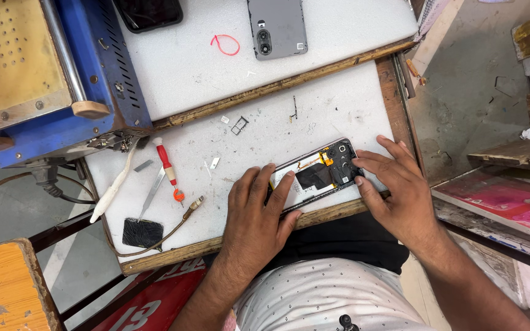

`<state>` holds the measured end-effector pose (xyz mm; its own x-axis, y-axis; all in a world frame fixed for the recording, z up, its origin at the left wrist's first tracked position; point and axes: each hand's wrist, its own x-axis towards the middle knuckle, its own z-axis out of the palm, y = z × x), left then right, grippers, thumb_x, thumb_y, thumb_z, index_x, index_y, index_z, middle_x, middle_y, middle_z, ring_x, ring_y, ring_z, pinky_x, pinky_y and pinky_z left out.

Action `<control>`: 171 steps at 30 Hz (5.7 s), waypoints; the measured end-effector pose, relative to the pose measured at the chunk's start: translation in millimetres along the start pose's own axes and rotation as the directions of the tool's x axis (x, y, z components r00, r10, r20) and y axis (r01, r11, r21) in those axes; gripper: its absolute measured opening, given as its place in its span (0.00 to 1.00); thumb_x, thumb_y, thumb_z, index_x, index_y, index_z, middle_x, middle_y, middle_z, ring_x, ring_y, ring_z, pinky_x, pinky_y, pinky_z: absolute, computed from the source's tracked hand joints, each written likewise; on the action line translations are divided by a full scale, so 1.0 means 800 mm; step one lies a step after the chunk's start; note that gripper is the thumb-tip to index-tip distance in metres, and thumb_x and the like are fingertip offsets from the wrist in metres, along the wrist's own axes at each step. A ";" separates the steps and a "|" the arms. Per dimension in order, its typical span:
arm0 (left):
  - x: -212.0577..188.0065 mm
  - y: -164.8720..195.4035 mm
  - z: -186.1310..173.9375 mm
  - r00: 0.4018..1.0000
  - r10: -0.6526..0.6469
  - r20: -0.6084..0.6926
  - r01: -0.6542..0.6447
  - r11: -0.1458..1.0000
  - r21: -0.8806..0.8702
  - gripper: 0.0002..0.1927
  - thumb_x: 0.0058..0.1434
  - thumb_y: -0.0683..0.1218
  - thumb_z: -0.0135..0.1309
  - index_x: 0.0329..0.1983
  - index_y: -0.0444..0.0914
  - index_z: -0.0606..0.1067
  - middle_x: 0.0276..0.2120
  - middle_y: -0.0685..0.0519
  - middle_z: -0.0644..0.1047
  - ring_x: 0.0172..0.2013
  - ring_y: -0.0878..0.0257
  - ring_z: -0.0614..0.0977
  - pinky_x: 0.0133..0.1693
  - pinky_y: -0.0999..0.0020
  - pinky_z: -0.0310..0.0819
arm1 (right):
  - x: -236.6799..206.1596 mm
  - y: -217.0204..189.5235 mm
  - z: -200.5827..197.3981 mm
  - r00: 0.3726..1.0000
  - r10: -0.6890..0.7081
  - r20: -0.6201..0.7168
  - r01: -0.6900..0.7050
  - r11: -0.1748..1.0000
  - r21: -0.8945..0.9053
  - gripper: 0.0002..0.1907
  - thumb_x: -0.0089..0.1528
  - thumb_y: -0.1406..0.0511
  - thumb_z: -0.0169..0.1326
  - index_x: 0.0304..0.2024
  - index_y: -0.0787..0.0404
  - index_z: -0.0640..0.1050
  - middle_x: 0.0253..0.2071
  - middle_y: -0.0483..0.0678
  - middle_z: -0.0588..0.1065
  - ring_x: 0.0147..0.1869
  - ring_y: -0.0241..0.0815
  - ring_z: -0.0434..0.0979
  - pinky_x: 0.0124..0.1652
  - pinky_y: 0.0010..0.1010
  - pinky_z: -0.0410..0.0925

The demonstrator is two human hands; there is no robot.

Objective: The person disassembles a smartphone, removes the camera module, and places it on the workbench. They then reassemble the phone, test the screen, and use a red-handled tool to adjust internal components near the camera area. The phone is opened and closed multiple times during the process.

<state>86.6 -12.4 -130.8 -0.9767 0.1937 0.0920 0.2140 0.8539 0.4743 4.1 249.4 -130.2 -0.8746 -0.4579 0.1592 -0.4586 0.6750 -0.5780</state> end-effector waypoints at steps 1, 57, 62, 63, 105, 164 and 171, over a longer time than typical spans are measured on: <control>0.000 0.000 -0.001 1.000 -0.014 0.009 0.014 1.000 -0.005 0.41 0.59 0.56 0.66 0.71 0.43 0.61 0.66 0.37 0.61 0.66 0.41 0.64 0.63 0.37 0.62 | 0.000 0.000 0.001 1.000 0.001 -0.004 -0.001 1.000 -0.018 0.15 0.64 0.66 0.59 0.53 0.57 0.79 0.57 0.49 0.79 0.76 0.55 0.65 0.74 0.57 0.55; 0.089 0.019 -0.030 0.933 -0.121 0.339 0.342 0.591 -0.731 0.17 0.74 0.52 0.43 0.38 0.37 0.77 0.21 0.55 0.74 0.23 0.69 0.75 0.27 0.69 0.71 | 0.005 0.024 0.007 0.842 0.186 0.506 -0.522 0.050 0.851 0.19 0.69 0.62 0.51 0.48 0.75 0.78 0.35 0.56 0.82 0.35 0.41 0.84 0.38 0.33 0.80; 0.075 0.033 -0.027 0.983 -0.121 0.137 0.182 0.596 -0.782 0.14 0.71 0.47 0.47 0.35 0.33 0.76 0.22 0.52 0.75 0.25 0.67 0.75 0.28 0.69 0.70 | 0.010 0.009 -0.002 0.857 0.213 0.470 -0.515 0.307 0.800 0.21 0.71 0.59 0.52 0.37 0.74 0.82 0.27 0.50 0.81 0.29 0.35 0.80 0.30 0.26 0.76; 0.069 0.034 -0.023 0.976 -0.118 0.182 0.217 0.571 -0.792 0.16 0.72 0.48 0.46 0.34 0.33 0.75 0.21 0.52 0.75 0.24 0.67 0.74 0.27 0.69 0.68 | 0.010 0.005 -0.006 0.851 0.182 0.492 -0.523 0.369 0.768 0.20 0.69 0.59 0.53 0.36 0.72 0.83 0.26 0.49 0.81 0.28 0.34 0.79 0.29 0.26 0.75; -0.004 -0.001 -0.015 0.837 -0.342 0.426 0.545 0.458 -0.703 0.15 0.69 0.51 0.51 0.38 0.34 0.80 0.20 0.56 0.75 0.22 0.70 0.73 0.26 0.71 0.68 | -0.054 0.010 0.019 0.840 0.419 0.344 -0.321 -0.126 0.939 0.21 0.70 0.57 0.46 0.52 0.69 0.75 0.44 0.53 0.81 0.44 0.43 0.83 0.45 0.37 0.77; -0.010 0.006 -0.001 0.738 0.020 0.675 0.612 0.403 -0.681 0.25 0.64 0.56 0.56 0.57 0.35 0.75 0.35 0.50 0.82 0.32 0.66 0.81 0.35 0.66 0.82 | -0.057 0.031 0.033 0.719 -0.003 0.695 -0.642 0.377 0.667 0.21 0.67 0.59 0.55 0.55 0.68 0.81 0.38 0.55 0.83 0.39 0.38 0.81 0.40 0.33 0.77; -0.028 0.005 0.001 0.779 0.092 0.620 0.523 0.450 -0.724 0.22 0.68 0.49 0.57 0.60 0.33 0.72 0.40 0.49 0.82 0.38 0.68 0.81 0.41 0.70 0.80 | -0.057 0.027 0.034 0.609 -0.101 0.787 -0.713 0.364 0.599 0.19 0.65 0.64 0.57 0.57 0.67 0.76 0.46 0.55 0.85 0.49 0.39 0.85 0.49 0.34 0.79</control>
<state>109.6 -13.1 -131.5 -0.7329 0.5291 -0.4276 -0.4240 0.1363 0.8953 38.3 269.0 -171.7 -0.3630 -0.8021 -0.4742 0.5506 0.2259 -0.8036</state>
